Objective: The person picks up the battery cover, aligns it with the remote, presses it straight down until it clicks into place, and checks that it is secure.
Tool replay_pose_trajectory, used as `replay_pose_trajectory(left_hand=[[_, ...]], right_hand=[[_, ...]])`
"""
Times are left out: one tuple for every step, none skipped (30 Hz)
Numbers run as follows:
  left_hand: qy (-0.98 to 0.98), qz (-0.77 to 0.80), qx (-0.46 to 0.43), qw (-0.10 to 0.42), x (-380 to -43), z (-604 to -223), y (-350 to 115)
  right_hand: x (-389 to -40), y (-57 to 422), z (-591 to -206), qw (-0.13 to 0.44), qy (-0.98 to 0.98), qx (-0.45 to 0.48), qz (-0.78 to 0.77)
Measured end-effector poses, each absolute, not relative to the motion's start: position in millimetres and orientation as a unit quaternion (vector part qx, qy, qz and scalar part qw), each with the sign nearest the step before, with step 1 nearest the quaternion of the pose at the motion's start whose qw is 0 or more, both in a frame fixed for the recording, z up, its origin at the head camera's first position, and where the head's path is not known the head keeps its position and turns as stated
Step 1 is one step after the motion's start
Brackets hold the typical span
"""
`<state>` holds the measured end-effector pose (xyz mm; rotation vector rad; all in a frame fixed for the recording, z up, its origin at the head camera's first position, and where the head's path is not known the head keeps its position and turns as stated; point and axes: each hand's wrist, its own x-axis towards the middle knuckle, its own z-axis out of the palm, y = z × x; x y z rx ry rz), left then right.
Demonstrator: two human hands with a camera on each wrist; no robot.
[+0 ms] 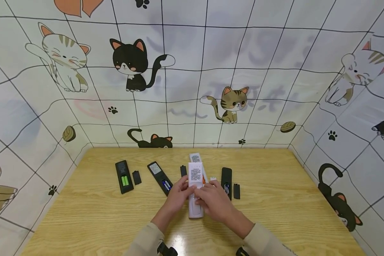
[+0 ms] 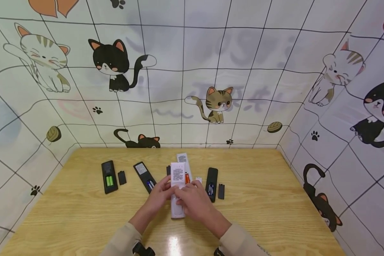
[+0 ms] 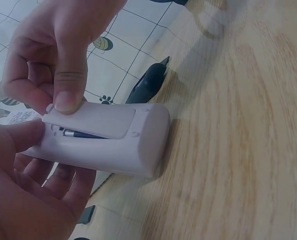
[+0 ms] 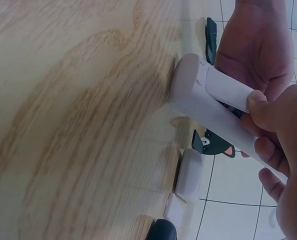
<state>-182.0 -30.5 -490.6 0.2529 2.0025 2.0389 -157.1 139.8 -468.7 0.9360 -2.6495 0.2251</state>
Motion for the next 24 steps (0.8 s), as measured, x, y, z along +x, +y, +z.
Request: replay_pose_trajectory(left_hand=[[0.692,0.704,0.087,0.135,-182.0,-490.7,-30.6],[0.692,0.704,0.085,0.134,-182.1,-491.0,-30.6],[0.692,0.705,0.083,0.135,-182.2,-491.1,-30.5],[0.691,0.706,0.083,0.135,-182.1,-491.1,-30.5],[0.690,0.706,0.083,0.135,-182.1,-491.2,-30.6],[0.689,0.707,0.082,0.136,-182.3,-491.5,-30.5],[0.689,0.707,0.083,0.136,-182.2,-491.5,-30.5],[0.688,0.708,0.083,0.137,-182.4,-491.7,-30.5],[0.688,0.707,0.085,0.137,-182.3,-492.0,-30.6],[0.688,0.708,0.086,0.137,-182.2,-492.2,-30.8],[0.688,0.708,0.086,0.137,-182.3,-492.8,-30.8],[0.688,0.708,0.087,0.136,-182.3,-493.1,-30.9],[0.687,0.708,0.088,0.136,-182.0,-493.2,-31.1],[0.688,0.708,0.090,0.134,-182.0,-493.8,-31.2],[0.687,0.709,0.091,0.134,-181.9,-493.9,-31.3],[0.686,0.710,0.089,0.134,-181.9,-493.9,-31.3],[0.686,0.710,0.089,0.133,-181.9,-494.1,-31.3],[0.686,0.709,0.088,0.133,-181.9,-494.2,-31.4],[0.686,0.710,0.087,0.134,-181.9,-494.2,-31.2],[0.687,0.709,0.086,0.134,-182.0,-494.1,-31.1],[0.687,0.709,0.084,0.136,-181.9,-493.9,-31.0],[0.688,0.708,0.084,0.136,-181.9,-494.2,-30.9],[0.688,0.707,0.085,0.137,-181.9,-494.5,-30.9],[0.688,0.707,0.086,0.137,-181.9,-494.6,-30.9]], right_hand=[[-157.3,139.9,-469.2,0.162,-0.927,0.328,0.077],[-157.4,140.0,-469.6,0.164,-0.927,0.329,0.076],[-157.4,140.1,-469.9,0.166,-0.926,0.329,0.074],[-157.3,140.4,-470.3,0.169,-0.926,0.330,0.073],[-157.2,140.7,-470.7,0.172,-0.925,0.331,0.070],[-157.1,141.0,-470.7,0.174,-0.925,0.331,0.070],[-156.9,141.2,-470.6,0.177,-0.924,0.331,0.069],[-156.8,141.6,-470.5,0.179,-0.924,0.331,0.068],[-156.7,142.0,-470.5,0.181,-0.924,0.331,0.067],[-156.5,142.2,-470.5,0.182,-0.924,0.330,0.066],[-156.3,142.3,-470.0,0.182,-0.924,0.328,0.067],[-156.0,142.3,-469.6,0.183,-0.925,0.327,0.068],[-155.9,142.3,-469.5,0.183,-0.925,0.325,0.068],[-155.7,142.3,-469.5,0.181,-0.926,0.323,0.068],[-155.5,142.2,-469.3,0.180,-0.928,0.320,0.068],[-155.3,142.0,-469.1,0.178,-0.929,0.318,0.068],[-155.1,141.9,-469.1,0.176,-0.930,0.315,0.068],[-155.1,141.9,-469.4,0.173,-0.932,0.311,0.068],[-154.8,141.9,-469.5,0.169,-0.934,0.308,0.068],[-154.5,142.0,-469.6,0.166,-0.935,0.305,0.071],[-154.3,142.0,-469.7,0.164,-0.936,0.302,0.072],[-154.0,142.0,-469.7,0.161,-0.937,0.300,0.074],[-153.9,142.0,-470.0,0.158,-0.939,0.297,0.075],[-153.4,141.9,-469.9,0.153,-0.940,0.295,0.077]])
